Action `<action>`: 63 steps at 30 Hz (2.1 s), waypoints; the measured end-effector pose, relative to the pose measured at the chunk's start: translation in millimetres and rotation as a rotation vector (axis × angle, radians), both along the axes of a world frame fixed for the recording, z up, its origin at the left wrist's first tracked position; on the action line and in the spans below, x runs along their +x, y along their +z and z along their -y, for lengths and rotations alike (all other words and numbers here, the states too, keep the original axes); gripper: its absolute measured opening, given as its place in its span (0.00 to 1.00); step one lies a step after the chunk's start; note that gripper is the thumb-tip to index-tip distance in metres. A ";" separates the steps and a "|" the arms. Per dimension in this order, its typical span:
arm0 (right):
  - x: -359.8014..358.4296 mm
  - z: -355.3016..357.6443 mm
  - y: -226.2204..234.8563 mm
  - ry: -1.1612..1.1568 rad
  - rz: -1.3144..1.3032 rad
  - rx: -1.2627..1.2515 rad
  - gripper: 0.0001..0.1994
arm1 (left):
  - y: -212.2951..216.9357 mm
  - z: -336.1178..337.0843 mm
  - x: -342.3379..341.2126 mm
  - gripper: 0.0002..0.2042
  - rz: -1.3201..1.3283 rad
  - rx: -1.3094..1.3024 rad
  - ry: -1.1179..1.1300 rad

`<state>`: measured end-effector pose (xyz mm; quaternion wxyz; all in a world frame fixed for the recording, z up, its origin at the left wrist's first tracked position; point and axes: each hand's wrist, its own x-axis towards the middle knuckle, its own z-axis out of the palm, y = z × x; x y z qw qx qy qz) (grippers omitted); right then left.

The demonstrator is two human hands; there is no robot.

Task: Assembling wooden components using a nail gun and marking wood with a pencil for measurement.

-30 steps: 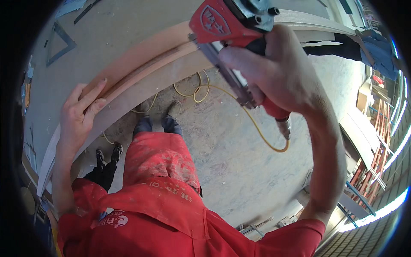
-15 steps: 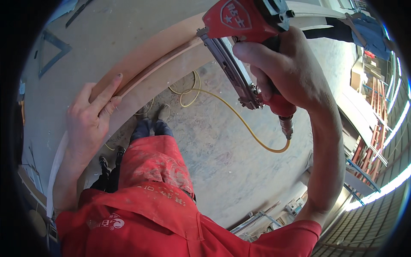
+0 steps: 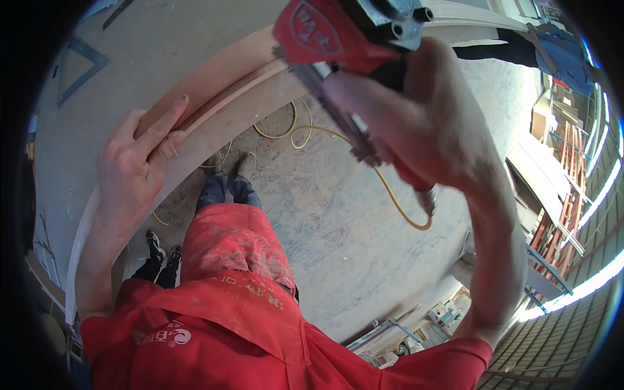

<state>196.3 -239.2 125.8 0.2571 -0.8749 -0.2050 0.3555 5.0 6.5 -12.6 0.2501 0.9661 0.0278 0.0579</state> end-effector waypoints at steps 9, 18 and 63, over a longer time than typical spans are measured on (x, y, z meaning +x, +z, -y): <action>-11.8 -11.8 -8.0 0.024 -0.040 0.029 0.17 | -0.6 -0.2 -1.8 0.23 0.007 0.017 0.001; -8.3 -10.3 -9.6 0.019 -0.083 0.007 0.16 | 1.3 -0.4 -3.3 0.24 -0.019 -0.012 0.009; -74.3 -39.4 -12.3 -0.091 0.016 -0.014 0.20 | 0.3 -76.3 -120.6 0.23 -0.005 -0.037 -0.001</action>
